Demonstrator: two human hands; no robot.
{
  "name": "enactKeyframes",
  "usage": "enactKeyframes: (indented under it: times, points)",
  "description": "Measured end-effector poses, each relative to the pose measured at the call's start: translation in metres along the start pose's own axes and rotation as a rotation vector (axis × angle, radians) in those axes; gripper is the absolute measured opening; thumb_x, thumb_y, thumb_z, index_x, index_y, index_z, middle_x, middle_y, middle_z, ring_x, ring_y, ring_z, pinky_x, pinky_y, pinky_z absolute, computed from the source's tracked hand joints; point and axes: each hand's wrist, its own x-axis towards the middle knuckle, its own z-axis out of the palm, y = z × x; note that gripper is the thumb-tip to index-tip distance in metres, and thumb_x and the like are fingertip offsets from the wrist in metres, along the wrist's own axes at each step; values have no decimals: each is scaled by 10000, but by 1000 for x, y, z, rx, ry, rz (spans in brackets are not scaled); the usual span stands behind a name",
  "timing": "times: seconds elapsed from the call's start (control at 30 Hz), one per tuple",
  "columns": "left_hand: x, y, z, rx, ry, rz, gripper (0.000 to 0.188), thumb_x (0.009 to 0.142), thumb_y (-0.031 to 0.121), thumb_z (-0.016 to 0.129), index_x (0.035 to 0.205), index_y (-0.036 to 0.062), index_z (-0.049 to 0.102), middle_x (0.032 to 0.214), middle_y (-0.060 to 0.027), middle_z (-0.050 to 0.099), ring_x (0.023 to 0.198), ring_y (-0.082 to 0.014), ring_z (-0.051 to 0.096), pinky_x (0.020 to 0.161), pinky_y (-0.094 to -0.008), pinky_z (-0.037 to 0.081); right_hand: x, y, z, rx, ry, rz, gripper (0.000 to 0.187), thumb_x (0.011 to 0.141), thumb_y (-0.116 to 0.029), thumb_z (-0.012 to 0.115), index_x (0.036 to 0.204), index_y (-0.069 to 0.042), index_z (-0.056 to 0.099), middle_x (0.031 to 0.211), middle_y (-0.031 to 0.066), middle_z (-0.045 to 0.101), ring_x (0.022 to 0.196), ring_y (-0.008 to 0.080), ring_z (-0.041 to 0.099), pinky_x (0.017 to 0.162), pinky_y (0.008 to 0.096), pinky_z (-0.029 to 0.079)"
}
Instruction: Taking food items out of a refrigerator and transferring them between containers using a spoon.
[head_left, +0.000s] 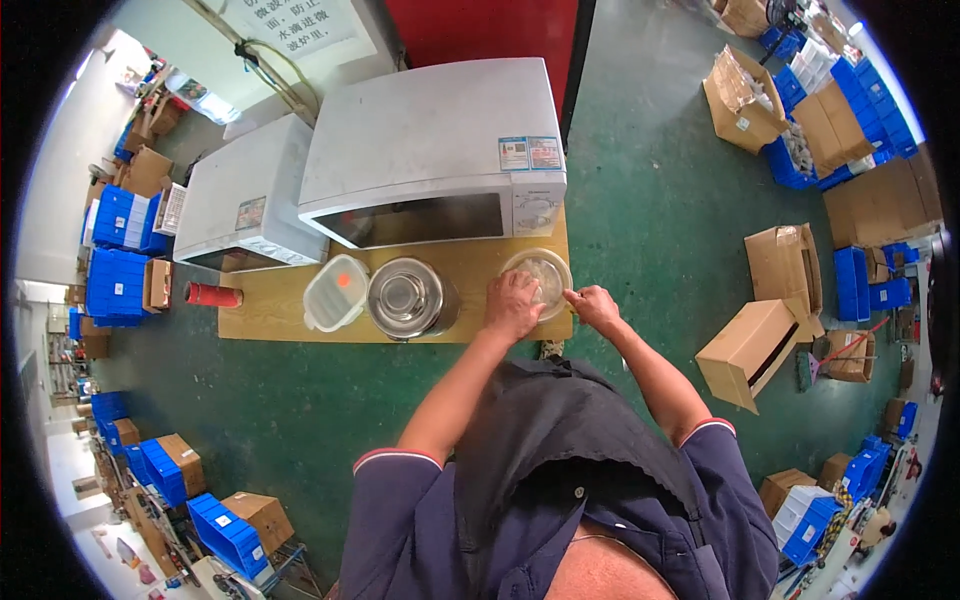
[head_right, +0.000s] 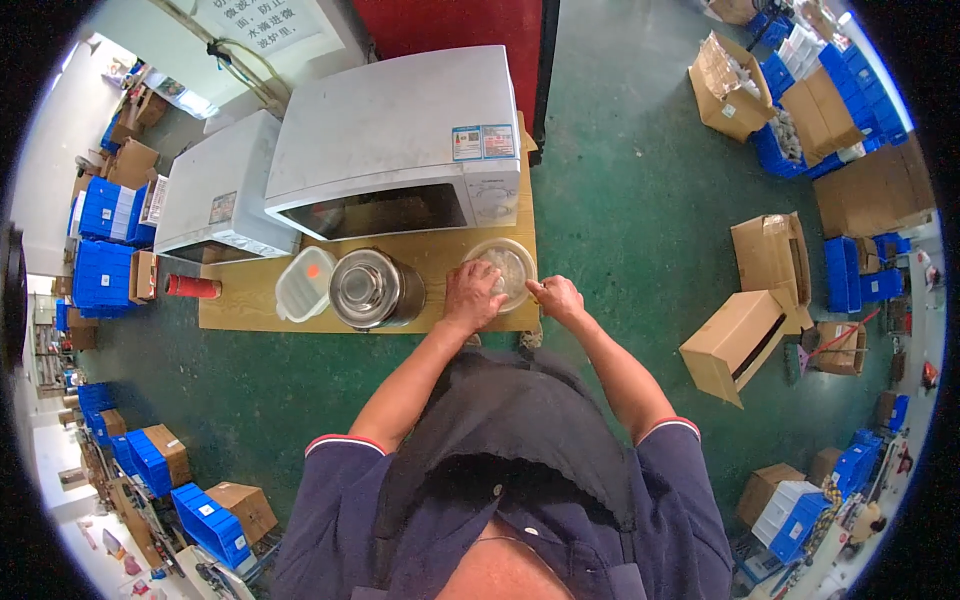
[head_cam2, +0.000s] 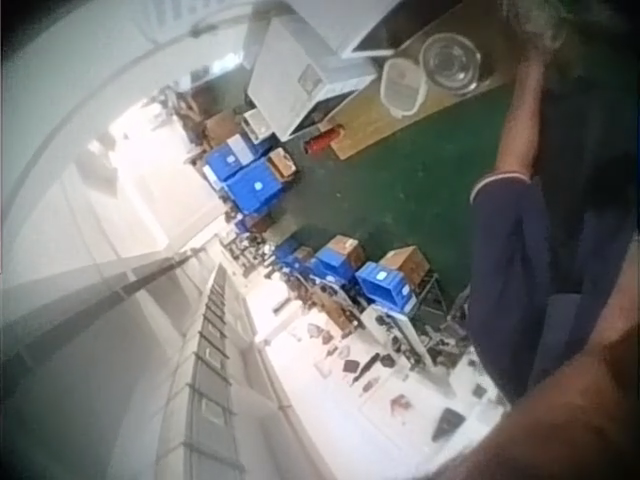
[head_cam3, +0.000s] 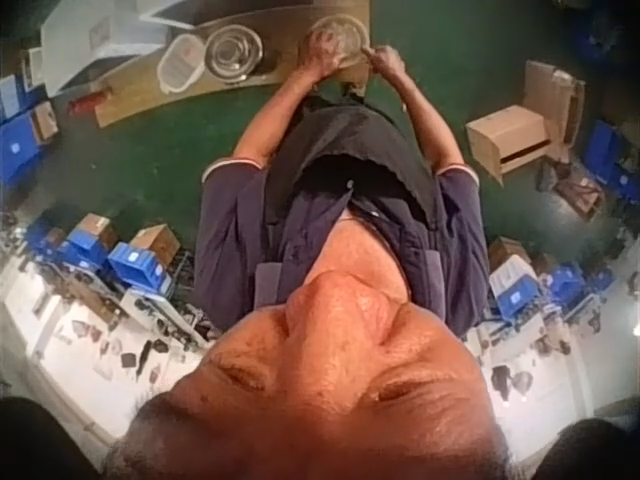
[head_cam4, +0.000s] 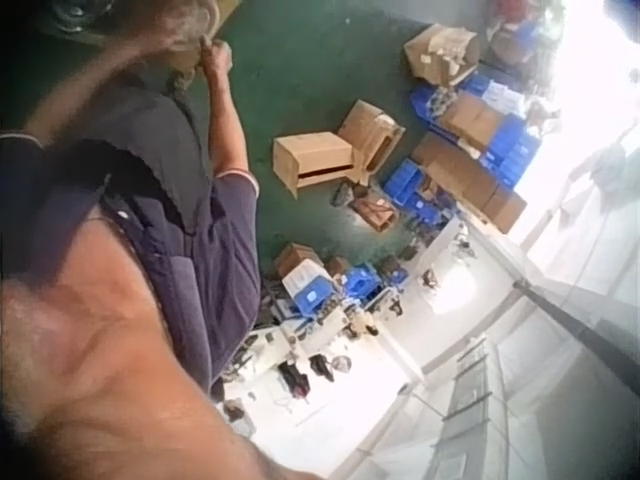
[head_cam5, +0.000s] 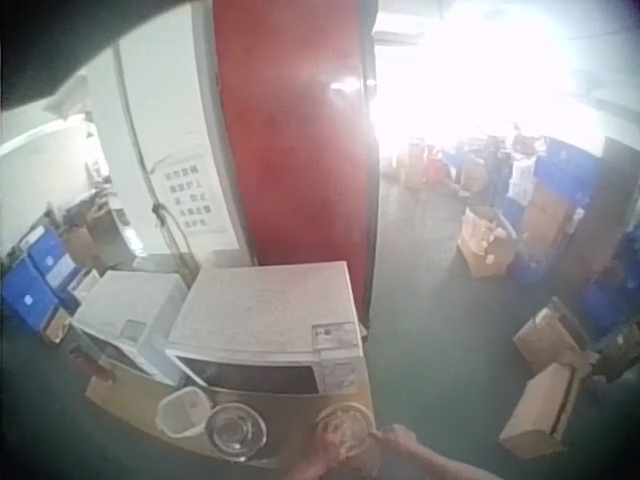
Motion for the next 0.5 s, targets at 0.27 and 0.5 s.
enactKeyframes:
  times: [0.27,0.5]
  points:
    - [4,-12,6,8,35,31,276,832,285,745,1088,184,721,1180,-3,618,1189,-216,535,985,-453,400,1,0,2,-5,11,11,583,914,-608,574,818,-64,760,653,91,698,677,221,707,718,401,541]
    - [3,-11,8,51,68,38,272,849,285,726,1096,169,722,1188,-15,618,1192,-226,534,979,-450,402,-4,-2,2,0,29,2,586,918,-607,563,807,-63,748,646,92,689,679,232,704,724,404,540]
